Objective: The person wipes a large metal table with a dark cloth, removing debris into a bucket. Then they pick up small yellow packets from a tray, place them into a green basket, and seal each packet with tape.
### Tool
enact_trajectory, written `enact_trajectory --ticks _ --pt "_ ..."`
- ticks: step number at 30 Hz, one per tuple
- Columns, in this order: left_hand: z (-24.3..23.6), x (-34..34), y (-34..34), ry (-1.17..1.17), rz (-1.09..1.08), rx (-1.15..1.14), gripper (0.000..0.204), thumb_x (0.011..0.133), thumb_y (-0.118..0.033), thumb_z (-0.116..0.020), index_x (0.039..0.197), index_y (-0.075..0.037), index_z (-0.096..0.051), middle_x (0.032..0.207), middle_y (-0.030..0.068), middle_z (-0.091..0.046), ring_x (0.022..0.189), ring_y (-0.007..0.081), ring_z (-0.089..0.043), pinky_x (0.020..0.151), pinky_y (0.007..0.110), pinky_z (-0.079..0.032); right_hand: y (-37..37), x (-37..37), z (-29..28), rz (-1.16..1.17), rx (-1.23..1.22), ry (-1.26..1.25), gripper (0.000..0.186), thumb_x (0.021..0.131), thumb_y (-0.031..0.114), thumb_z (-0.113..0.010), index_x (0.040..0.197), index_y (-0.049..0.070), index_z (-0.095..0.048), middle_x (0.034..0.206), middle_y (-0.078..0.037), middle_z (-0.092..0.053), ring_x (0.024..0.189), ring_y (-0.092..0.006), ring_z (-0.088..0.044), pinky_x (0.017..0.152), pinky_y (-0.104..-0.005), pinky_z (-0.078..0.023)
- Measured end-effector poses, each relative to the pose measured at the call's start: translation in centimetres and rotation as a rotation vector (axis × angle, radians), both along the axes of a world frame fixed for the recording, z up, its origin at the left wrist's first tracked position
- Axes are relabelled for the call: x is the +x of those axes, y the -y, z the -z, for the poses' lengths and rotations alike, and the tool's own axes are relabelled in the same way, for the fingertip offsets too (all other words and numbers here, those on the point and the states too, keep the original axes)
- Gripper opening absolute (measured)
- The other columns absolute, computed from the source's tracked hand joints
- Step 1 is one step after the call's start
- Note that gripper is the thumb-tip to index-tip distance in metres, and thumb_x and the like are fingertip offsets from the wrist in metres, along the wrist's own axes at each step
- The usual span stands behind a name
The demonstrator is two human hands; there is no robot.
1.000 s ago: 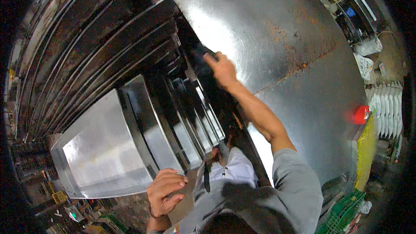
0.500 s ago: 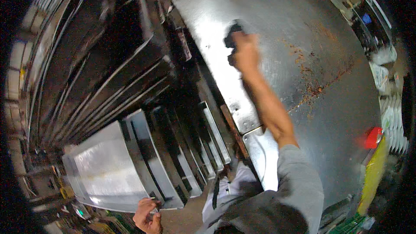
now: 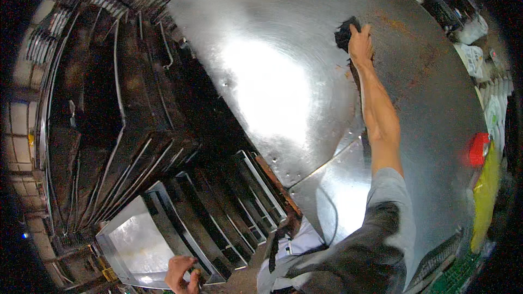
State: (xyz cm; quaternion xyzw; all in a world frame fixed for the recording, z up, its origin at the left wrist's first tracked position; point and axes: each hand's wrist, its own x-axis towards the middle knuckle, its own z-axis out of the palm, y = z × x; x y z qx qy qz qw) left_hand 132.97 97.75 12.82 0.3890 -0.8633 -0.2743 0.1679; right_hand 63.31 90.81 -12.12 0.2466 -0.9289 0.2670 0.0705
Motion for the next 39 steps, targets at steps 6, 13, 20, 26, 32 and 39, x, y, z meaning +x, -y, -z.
enact_trajectory --ticks 6,13,20,26,32,39 --pt "-0.1 -9.8 6.5 0.317 0.46 -0.147 0.041 0.075 -0.01 -0.074 0.115 -0.007 -0.068 0.099 0.014 -0.065 0.097 0.0342 -0.059 0.09 0.048 -0.045 -5.1 19.3 -8.8 -0.31 -0.259 0.515 0.045 0.096 0.044 -0.055 0.119 0.006 -0.055 0.098 -0.022 -0.064 0.088 -0.042 -0.063 0.076 -0.0514 -0.05" --pt "12.5 -24.7 15.3 0.649 0.658 -0.272 0.037 0.089 -0.027 -0.066 0.119 -0.005 -0.064 0.103 0.0138 -0.068 0.1 0.0342 -0.061 0.086 0.046 -0.048 -15.4 34.0 2.9 -0.961 -0.128 -0.067 0.017 0.095 0.023 -0.055 0.103 0.011 -0.065 0.083 -0.015 -0.057 0.072 -0.032 -0.058 0.06 -0.0501 -0.047" --pt "25.3 -27.3 21.1 0.854 0.357 -0.511 0.03 0.086 -0.023 -0.06 0.112 -0.008 -0.064 0.094 0.013 -0.069 0.091 0.0343 -0.064 0.075 0.053 -0.051 -20.4 2.3 2.9 0.022 -0.165 0.42 0.03 0.094 0.017 -0.058 0.123 0.022 -0.064 0.106 -0.017 -0.055 0.105 -0.0364 -0.059 0.087 -0.0428 -0.049" --pt "25.7 -28.5 21.5 0.797 0.343 -0.539 0.019 0.085 -0.022 -0.06 0.099 -0.012 -0.067 0.081 0.0119 -0.069 0.08 0.0329 -0.067 0.073 0.052 -0.05 -20.7 -3.8 -0.4 -0.102 -0.002 -0.186 0.067 0.076 -0.013 -0.057 0.131 0.025 -0.062 0.116 -0.017 -0.05 0.104 -0.0348 -0.059 0.088 -0.0415 -0.052" --pt "25.6 -28.5 21.3 0.883 0.373 -0.516 0.017 0.083 -0.022 -0.061 0.094 -0.012 -0.069 0.082 0.0119 -0.07 0.082 0.0311 -0.069 0.076 0.052 -0.049 -9.5 18.2 -4.1 -0.566 -0.227 0.41 0.056 0.094 0.056 -0.055 0.109 0.003 -0.067 0.092 -0.016 -0.065 0.088 -0.0312 -0.065 0.078 -0.0412 -0.052" --pt "25.2 -27.7 20.4 0.923 0.321 -0.4 0.051 0.07 -0.052 -0.076 0.087 -0.005 -0.068 0.079 0.014 -0.07 0.078 0.0313 -0.068 0.078 0.046 -0.042 -5.4 12.7 0.5 -0.375 -0.12 0.629 0.043 0.092 0.048 -0.064 0.099 0.005 -0.069 0.085 -0.017 -0.07 0.08 -0.0263 -0.069 0.073 -0.0397 -0.053"
